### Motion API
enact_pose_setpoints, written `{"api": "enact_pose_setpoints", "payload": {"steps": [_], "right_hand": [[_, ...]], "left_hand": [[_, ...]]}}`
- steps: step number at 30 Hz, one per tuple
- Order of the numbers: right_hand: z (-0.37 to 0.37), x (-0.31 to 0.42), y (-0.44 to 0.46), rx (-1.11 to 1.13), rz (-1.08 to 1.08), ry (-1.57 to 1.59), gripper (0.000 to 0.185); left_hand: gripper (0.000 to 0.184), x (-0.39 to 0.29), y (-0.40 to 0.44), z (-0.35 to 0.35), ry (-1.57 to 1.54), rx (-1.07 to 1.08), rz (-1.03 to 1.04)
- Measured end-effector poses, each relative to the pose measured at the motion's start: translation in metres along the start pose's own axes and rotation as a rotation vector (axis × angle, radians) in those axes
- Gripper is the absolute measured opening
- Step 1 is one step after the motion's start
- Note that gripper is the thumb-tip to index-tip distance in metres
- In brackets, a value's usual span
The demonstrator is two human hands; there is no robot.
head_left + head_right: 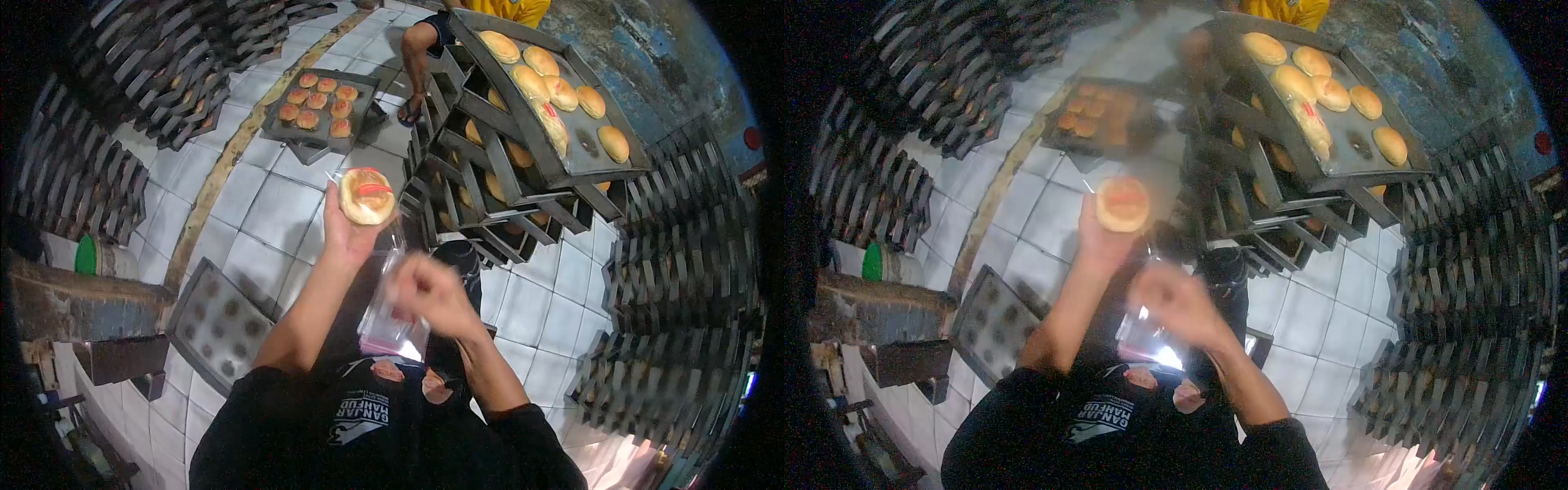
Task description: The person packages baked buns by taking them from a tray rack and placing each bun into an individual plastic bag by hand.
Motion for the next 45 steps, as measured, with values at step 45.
{"api": "enact_pose_setpoints", "payload": {"steps": [45], "right_hand": [[-0.076,-0.088,-0.013,-0.53,0.137,0.586,0.02]], "left_hand": [[0.014,0.002,-0.05,0.008,0.204,-0.003,-0.118]]}}
Point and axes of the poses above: each hand's wrist, its own y-axis towards the middle knuckle, its own z-axis out of the palm, x = y × z, the point moved 7 cm from there along y, towards the middle knuckle, and after that the axes turned 10 degrees about -x, right-handed, at the moved point
